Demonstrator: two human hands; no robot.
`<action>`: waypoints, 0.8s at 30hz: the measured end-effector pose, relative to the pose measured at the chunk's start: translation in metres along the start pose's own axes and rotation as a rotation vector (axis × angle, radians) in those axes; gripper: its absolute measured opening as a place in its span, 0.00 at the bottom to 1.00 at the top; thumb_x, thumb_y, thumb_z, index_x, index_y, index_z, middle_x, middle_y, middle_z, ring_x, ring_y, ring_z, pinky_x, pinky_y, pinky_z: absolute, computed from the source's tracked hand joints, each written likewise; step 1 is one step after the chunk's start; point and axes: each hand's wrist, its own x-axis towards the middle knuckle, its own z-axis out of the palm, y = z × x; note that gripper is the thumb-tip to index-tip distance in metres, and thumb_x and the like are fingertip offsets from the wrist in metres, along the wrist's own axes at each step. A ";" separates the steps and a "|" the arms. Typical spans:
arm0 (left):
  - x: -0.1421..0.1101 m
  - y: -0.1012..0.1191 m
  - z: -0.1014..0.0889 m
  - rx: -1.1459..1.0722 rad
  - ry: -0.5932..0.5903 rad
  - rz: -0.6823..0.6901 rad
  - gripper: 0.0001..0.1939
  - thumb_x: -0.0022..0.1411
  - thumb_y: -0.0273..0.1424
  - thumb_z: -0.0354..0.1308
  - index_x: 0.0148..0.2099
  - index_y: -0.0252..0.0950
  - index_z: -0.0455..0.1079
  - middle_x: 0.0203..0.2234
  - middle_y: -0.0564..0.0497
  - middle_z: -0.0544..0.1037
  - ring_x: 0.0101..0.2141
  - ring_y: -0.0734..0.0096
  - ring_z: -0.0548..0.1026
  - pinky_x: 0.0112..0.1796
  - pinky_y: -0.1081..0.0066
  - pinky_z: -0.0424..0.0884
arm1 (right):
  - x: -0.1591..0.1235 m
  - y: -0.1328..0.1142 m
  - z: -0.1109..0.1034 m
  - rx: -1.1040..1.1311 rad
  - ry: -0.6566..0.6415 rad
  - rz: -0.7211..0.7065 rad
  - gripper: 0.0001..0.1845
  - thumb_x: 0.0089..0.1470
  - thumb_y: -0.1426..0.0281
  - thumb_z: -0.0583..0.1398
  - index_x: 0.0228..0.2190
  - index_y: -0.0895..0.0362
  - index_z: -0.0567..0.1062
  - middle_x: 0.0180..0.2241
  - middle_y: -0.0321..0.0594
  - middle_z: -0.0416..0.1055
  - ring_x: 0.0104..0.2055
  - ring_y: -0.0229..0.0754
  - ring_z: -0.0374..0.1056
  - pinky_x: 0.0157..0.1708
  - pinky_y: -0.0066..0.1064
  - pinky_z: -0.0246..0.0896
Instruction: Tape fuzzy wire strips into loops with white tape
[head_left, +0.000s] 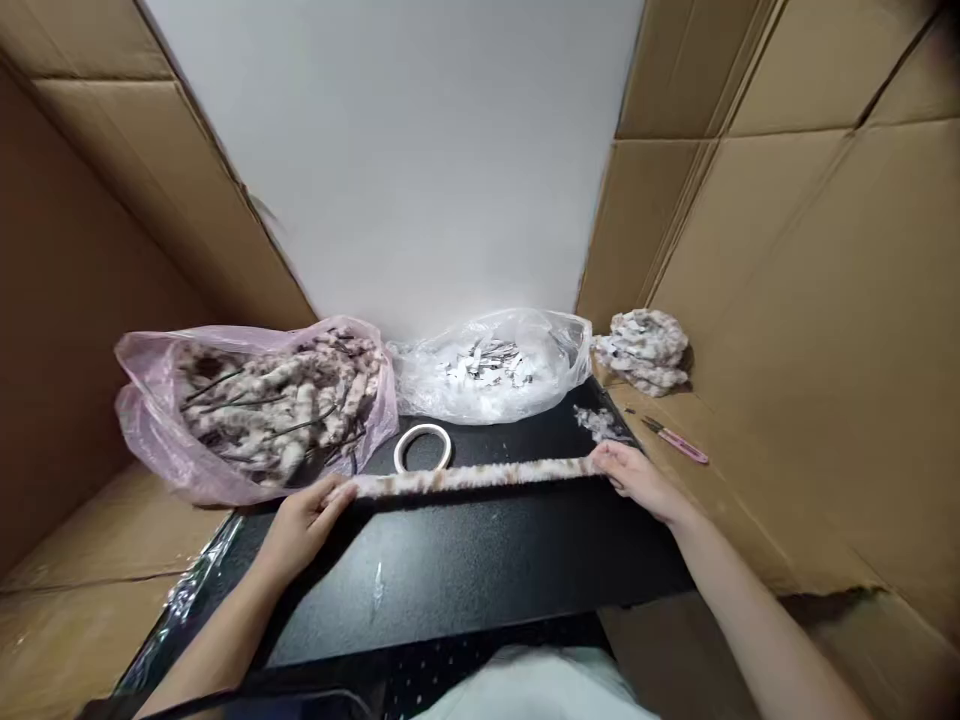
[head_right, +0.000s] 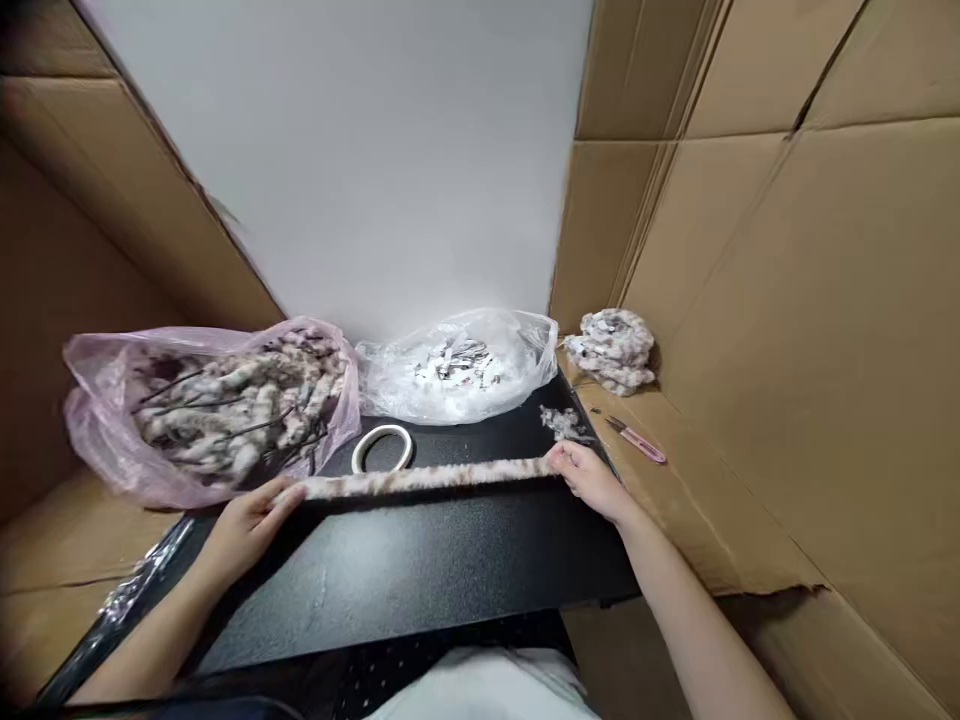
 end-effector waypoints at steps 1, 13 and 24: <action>0.001 -0.001 0.000 -0.001 0.000 -0.007 0.21 0.60 0.47 0.49 0.31 0.35 0.71 0.24 0.54 0.76 0.27 0.68 0.74 0.30 0.79 0.67 | 0.000 0.000 0.000 0.000 0.001 0.002 0.23 0.46 0.50 0.63 0.26 0.57 0.66 0.16 0.22 0.47 0.15 0.26 0.42 0.15 0.19 0.34; 0.000 -0.004 -0.003 -0.065 0.062 -0.018 0.19 0.57 0.45 0.53 0.26 0.35 0.71 0.21 0.53 0.74 0.25 0.68 0.71 0.28 0.78 0.65 | 0.004 0.008 -0.009 0.142 0.043 0.005 0.25 0.40 0.51 0.67 0.24 0.56 0.65 0.14 0.22 0.51 0.13 0.26 0.45 0.13 0.20 0.44; 0.001 -0.004 -0.003 -0.059 0.070 -0.022 0.20 0.58 0.44 0.50 0.21 0.36 0.58 0.16 0.57 0.58 0.20 0.74 0.59 0.23 0.77 0.55 | 0.005 0.002 -0.011 0.290 0.111 -0.030 0.26 0.38 0.51 0.69 0.24 0.56 0.64 0.14 0.22 0.49 0.15 0.25 0.41 0.14 0.19 0.39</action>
